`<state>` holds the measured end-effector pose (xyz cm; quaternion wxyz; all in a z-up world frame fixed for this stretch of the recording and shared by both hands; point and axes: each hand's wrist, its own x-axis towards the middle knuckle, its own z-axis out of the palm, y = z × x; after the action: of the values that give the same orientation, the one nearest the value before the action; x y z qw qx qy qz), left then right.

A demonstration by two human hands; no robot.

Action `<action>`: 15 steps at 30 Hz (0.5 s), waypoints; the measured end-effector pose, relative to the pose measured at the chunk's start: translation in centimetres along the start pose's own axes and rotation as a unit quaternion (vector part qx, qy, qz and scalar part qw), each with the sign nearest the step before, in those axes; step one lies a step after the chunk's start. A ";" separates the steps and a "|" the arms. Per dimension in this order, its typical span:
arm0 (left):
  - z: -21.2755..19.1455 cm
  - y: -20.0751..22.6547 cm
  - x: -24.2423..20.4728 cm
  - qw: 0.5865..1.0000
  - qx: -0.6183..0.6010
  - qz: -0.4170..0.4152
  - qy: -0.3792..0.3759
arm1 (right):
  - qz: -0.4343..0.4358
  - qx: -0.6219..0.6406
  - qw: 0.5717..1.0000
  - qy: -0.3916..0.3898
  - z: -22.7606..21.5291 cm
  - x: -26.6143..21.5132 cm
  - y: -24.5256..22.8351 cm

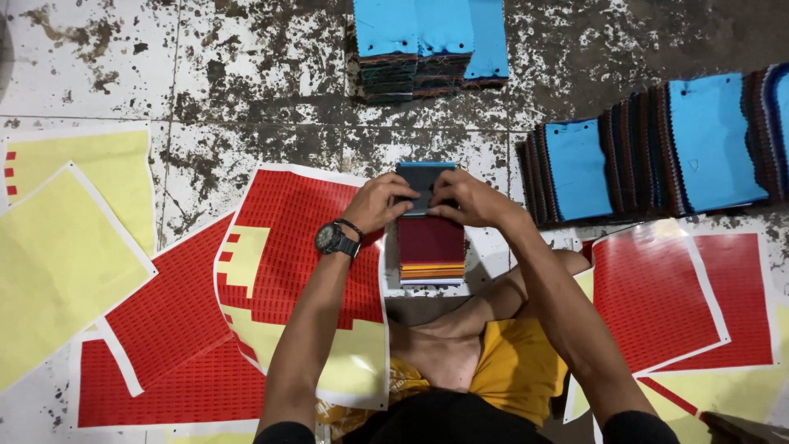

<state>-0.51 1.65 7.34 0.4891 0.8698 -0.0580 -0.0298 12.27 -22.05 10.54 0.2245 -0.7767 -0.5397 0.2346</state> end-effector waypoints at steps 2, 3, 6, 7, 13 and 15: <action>-0.2 0.0 -0.1 1.000 -0.008 0.006 -0.006 | 0.023 0.020 0.999 0.014 -0.2 -0.1 -0.5; -0.3 0.0 -0.1 1.000 -0.016 0.012 -0.012 | 0.046 0.040 0.998 0.029 -0.4 -0.2 -0.7; 0.1 -0.2 -0.2 0.999 -0.044 0.002 -0.008 | 0.090 0.001 0.995 -0.039 0.4 -0.2 -0.6; 0.1 -0.3 -0.1 0.999 -0.044 0.002 -0.008 | 0.089 0.001 0.995 -0.039 0.4 -0.2 -0.8; 1.2 -1.7 -0.3 0.992 0.096 0.079 -0.013 | 0.109 -0.014 0.991 -0.071 0.2 -1.2 -3.8; 2.5 -3.5 -0.1 0.961 0.242 0.132 0.019 | 0.136 -0.060 0.987 -0.061 0.1 -1.6 -5.6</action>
<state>-0.64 1.34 2.98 0.2642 0.9474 -0.1679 0.0666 7.58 -21.74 14.04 0.1099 -0.8394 -0.4548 0.2766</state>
